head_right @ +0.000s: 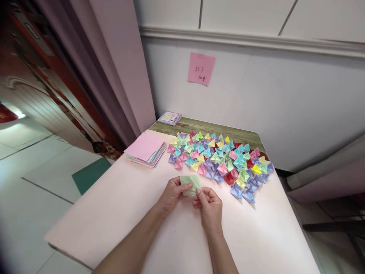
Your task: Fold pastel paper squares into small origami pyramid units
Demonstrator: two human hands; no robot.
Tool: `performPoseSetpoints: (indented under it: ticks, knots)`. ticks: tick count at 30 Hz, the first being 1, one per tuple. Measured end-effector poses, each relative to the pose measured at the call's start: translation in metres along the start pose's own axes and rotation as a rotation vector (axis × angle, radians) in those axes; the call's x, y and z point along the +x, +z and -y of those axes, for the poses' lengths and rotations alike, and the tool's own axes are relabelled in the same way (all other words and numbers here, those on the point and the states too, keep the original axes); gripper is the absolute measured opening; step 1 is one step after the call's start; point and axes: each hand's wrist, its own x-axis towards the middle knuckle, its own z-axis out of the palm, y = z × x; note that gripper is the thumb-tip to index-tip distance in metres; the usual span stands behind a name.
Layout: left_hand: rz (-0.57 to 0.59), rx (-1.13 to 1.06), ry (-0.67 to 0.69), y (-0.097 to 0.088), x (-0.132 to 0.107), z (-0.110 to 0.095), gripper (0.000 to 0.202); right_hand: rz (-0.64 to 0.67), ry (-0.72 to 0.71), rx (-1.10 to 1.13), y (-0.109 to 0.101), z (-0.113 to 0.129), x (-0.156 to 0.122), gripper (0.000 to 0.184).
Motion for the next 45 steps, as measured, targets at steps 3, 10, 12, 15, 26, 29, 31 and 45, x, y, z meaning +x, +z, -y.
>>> performPoseSetpoints:
  ticks: [3,10,12,15,26,29,31,45]
  knots:
    - [0.063,0.221,0.099,-0.004,0.001,-0.005,0.021,-0.072,-0.025,-0.007,-0.005,0.002,0.003,0.041]
    - [-0.077,0.796,0.469,-0.001,0.0,-0.007,0.013,-0.092,-0.071,-0.043,-0.007,0.012,0.001,0.043]
    - [-0.13,0.812,0.436,-0.001,-0.001,-0.006,0.012,-0.097,-0.1,-0.073,-0.006,0.014,-0.001,0.042]
    - [-0.139,0.633,0.262,-0.001,-0.003,-0.005,0.036,-0.124,-0.217,-0.143,-0.008,0.013,-0.001,0.038]
    - [0.147,0.089,-0.022,0.006,-0.007,-0.015,0.037,-0.106,-0.765,-0.657,-0.024,0.006,0.003,0.013]
    - [0.12,0.052,0.033,0.007,-0.006,-0.014,0.033,-0.04,-0.702,-0.541,-0.023,0.005,0.003,0.015]
    - [0.109,0.04,0.07,0.008,-0.006,-0.014,0.033,0.012,-0.638,-0.405,-0.021,0.004,0.003,0.021]
    - [0.146,-0.007,0.121,0.006,-0.004,-0.007,0.08,-0.14,-0.404,-0.071,-0.016,0.009,0.006,0.025]
